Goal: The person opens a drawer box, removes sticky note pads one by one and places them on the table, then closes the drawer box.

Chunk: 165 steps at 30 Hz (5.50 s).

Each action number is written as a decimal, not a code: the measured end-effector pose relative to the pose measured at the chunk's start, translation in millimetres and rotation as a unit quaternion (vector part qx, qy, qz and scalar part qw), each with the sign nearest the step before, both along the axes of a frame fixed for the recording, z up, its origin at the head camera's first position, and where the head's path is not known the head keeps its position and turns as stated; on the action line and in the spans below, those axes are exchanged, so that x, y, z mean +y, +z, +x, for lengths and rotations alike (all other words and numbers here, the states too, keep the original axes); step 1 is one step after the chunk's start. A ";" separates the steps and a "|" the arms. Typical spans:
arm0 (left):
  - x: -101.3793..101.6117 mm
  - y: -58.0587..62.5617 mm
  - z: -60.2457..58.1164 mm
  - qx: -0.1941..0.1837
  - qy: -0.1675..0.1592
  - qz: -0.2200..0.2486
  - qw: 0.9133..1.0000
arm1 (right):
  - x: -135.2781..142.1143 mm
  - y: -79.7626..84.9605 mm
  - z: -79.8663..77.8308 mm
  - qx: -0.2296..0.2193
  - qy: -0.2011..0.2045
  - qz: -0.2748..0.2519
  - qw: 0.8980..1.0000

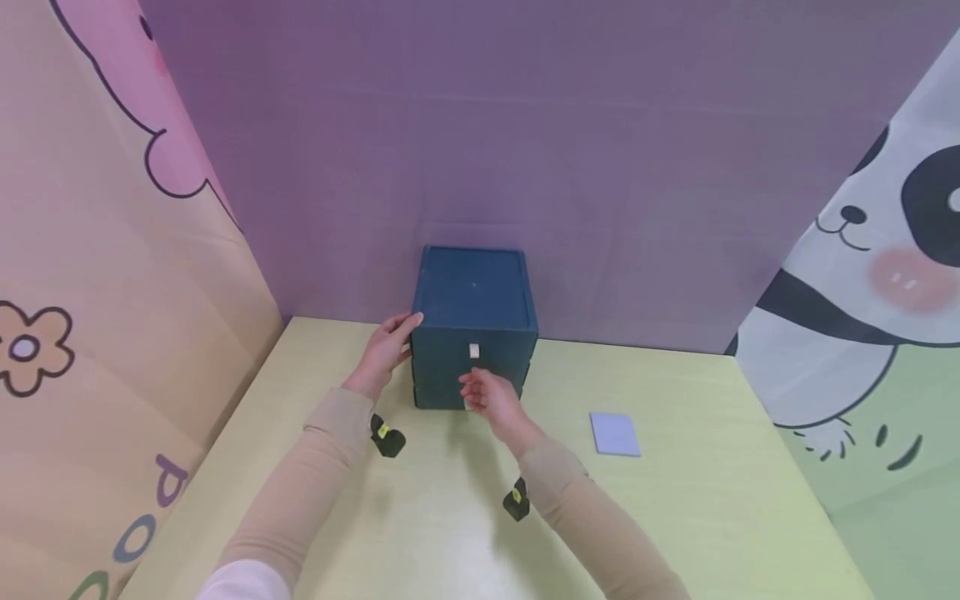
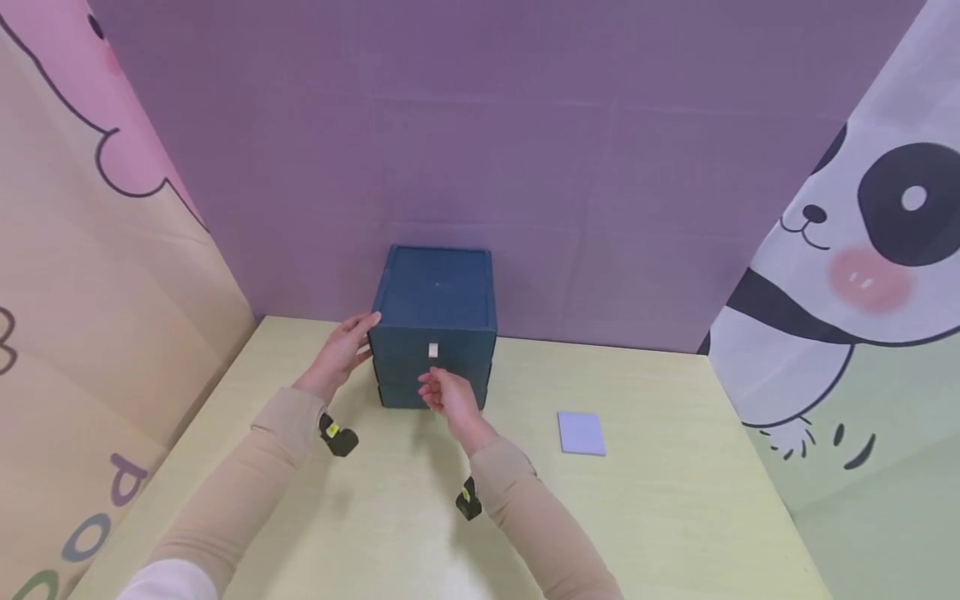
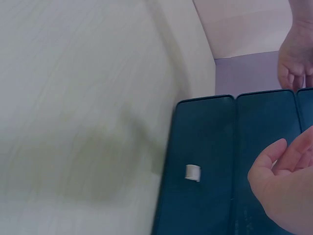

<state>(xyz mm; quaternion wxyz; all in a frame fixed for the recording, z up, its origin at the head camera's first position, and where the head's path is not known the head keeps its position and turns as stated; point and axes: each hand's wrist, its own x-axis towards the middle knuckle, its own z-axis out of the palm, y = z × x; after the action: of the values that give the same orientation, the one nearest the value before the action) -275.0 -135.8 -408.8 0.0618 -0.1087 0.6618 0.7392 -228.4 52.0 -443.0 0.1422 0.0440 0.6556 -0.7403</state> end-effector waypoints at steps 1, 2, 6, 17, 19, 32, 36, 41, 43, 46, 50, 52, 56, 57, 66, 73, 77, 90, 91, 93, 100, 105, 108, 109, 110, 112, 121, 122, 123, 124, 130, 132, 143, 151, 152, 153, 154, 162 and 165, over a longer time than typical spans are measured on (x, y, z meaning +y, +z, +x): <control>-0.3 0.4 -0.1 0.001 -0.001 -0.001 1.000 | 0.4 -1.8 0.3 -0.003 0.000 -0.005 1.000; -0.5 0.7 -0.2 0.001 -0.001 -0.001 1.000 | 0.7 -3.6 0.6 -0.008 0.000 -0.011 1.000; -1.5 1.4 -0.9 0.009 -0.003 -0.002 1.000 | 2.3 -12.0 1.7 -0.020 0.006 -0.023 1.000; 0.9 -0.9 -0.9 0.006 -0.011 -0.006 1.000 | 12.9 -41.2 9.6 -0.059 -0.009 -0.072 0.996; 1.5 -0.2 -1.4 0.008 -0.009 -0.006 1.000 | 14.4 -41.7 8.3 -0.061 -0.019 -0.082 0.995; 0.4 -0.3 -1.7 0.004 -0.006 0.001 1.000 | 17.4 -73.2 -20.1 -0.046 -0.025 -0.105 0.993; 0.2 -0.7 -1.9 0.002 -0.004 0.001 1.000 | 14.7 -67.8 -18.0 -0.049 -0.018 -0.116 0.992; -0.3 -2.3 -2.6 -0.001 -0.001 0.001 1.000 | 6.5 -31.6 -6.1 -0.090 -0.042 -0.084 0.991; -0.6 -2.3 -2.8 0.000 -0.001 0.000 1.000 | 6.1 -31.5 -8.8 -0.096 -0.041 -0.077 0.991; -1.0 -1.4 -2.5 0.003 -0.002 -0.001 1.000 | 5.2 -30.8 -10.0 -0.096 -0.033 -0.064 0.993; -1.4 -0.4 -0.6 0.001 -0.003 -0.003 1.000 | 3.0 -32.7 -10.7 -0.094 -0.024 -0.055 0.994; -1.3 0.0 0.2 0.000 -0.003 -0.003 1.000 | 1.8 -33.7 -11.1 -0.095 -0.024 -0.054 0.994; -0.2 0.6 0.3 0.001 -0.001 -0.002 1.000 | 0.3 -34.3 -11.4 -0.090 -0.026 -0.059 0.994; 0.0 0.6 0.2 0.002 0.001 -0.001 1.000 | 0.2 -34.3 -11.3 -0.087 -0.025 -0.060 0.994; 2.0 -1.8 0.4 -0.001 -0.001 0.002 1.000 | 1.3 -36.9 -10.5 -0.083 -0.035 -0.052 0.995; 1.9 -1.8 -0.6 0.003 0.001 0.000 1.000 | 0.9 -39.0 -11.0 -0.077 -0.043 -0.044 0.995; 2.2 -2.6 -1.0 0.001 0.002 -0.002 1.000 | 0.5 -40.6 -11.1 -0.071 -0.055 -0.047 0.995; 1.7 -3.5 2.1 -0.002 0.009 0.002 1.000 | -2.2 -47.5 -12.1 -0.059 -0.069 -0.027 0.996; 1.4 -3.7 2.4 -0.002 0.010 0.003 1.000 | -2.7 -47.6 -11.9 -0.056 -0.069 -0.026 0.996; 1.0 -4.0 2.8 -0.002 0.010 0.004 1.000 | -3.6 -47.9 -11.5 -0.057 -0.072 -0.025 0.995; 2.5 -3.8 1.4 -0.001 0.011 0.008 1.000 | -3.6 -42.0 -7.8 -0.052 -0.082 -0.023 0.995; 2.6 -1.8 2.6 0.000 0.009 0.005 1.000 | -2.8 -47.3 -10.5 -0.045 -0.080 -0.021 0.996; 2.6 -0.5 2.8 0.006 0.011 0.005 1.000 | -0.7 -71.9 -23.8 -0.021 -0.076 -0.037 0.996; 2.7 -0.2 3.0 0.007 0.013 0.007 1.000 | -0.2 -75.8 -26.1 -0.016 -0.076 -0.040 0.996; 2.6 -0.2 3.1 0.008 0.014 0.008 1.000 | 0.4 -78.4 -27.2 -0.014 -0.074 -0.043 0.996; 2.6 -0.7 3.2 0.009 0.013 0.011 1.000 | 0.2 -77.4 -26.5 -0.013 -0.077 -0.040 0.996; 2.7 -4.3 3.7 0.003 0.014 0.007 1.000 | -2.0 -48.8 -6.7 -0.041 -0.079 -0.021 0.996; 2.7 -4.5 3.9 0.001 0.014 0.005 1.000 | -1.8 -49.1 -6.4 -0.043 -0.077 -0.021 0.996; 2.8 -4.7 4.0 -0.001 0.014 0.004 1.000 | -2.4 -48.4 -5.6 -0.049 -0.079 -0.018 0.995; 2.7 -4.7 4.2 0.000 0.013 0.003 1.000 | -2.3 -49.4 -5.9 -0.049 -0.078 -0.016 0.996; 3.4 -4.2 3.4 0.008 0.009 0.005 1.000 | -2.0 -50.5 -8.1 -0.049 -0.080 -0.017 0.995; 3.9 -3.7 3.4 0.008 0.008 0.006 1.000 | -1.5 -49.5 -7.6 -0.049 -0.082 -0.015 0.995; 2.4 -6.5 8.0 0.002 0.006 0.006 1.000 | -1.4 -55.2 -0.6 -0.054 -0.078 -0.001 0.996; 2.7 -7.1 8.0 0.000 0.005 0.008 1.000 | -2.2 -55.8 1.8 -0.055 -0.083 0.002 0.995; 2.7 -6.9 8.3 -0.002 0.004 0.007 1.000 | -2.2 -55.4 2.4 -0.057 -0.085 0.002 0.995; 2.8 -6.5 8.7 -0.002 0.004 0.006 1.000 | -2.2 -54.8 2.8 -0.058 -0.086 0.003 0.995; 2.8 -6.0 9.1 -0.003 0.003 0.005 1.000 | -2.2 -54.2 3.2 -0.057 -0.087 0.003 0.995; 3.7 -2.4 6.4 0.000 0.002 0.009 1.000 | -0.9 -43.5 2.9 -0.055 -0.084 0.013 0.995; 3.6 -1.2 4.1 0.001 0.003 0.012 1.000 | -0.5 -38.0 4.2 -0.049 -0.075 0.019 0.996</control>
<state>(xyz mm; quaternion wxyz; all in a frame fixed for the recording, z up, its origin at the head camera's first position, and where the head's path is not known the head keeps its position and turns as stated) -270.9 -132.2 -410.0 0.0599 -0.1092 0.6525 0.7475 -224.1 51.5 -481.0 0.1171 0.1317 0.6565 -0.7335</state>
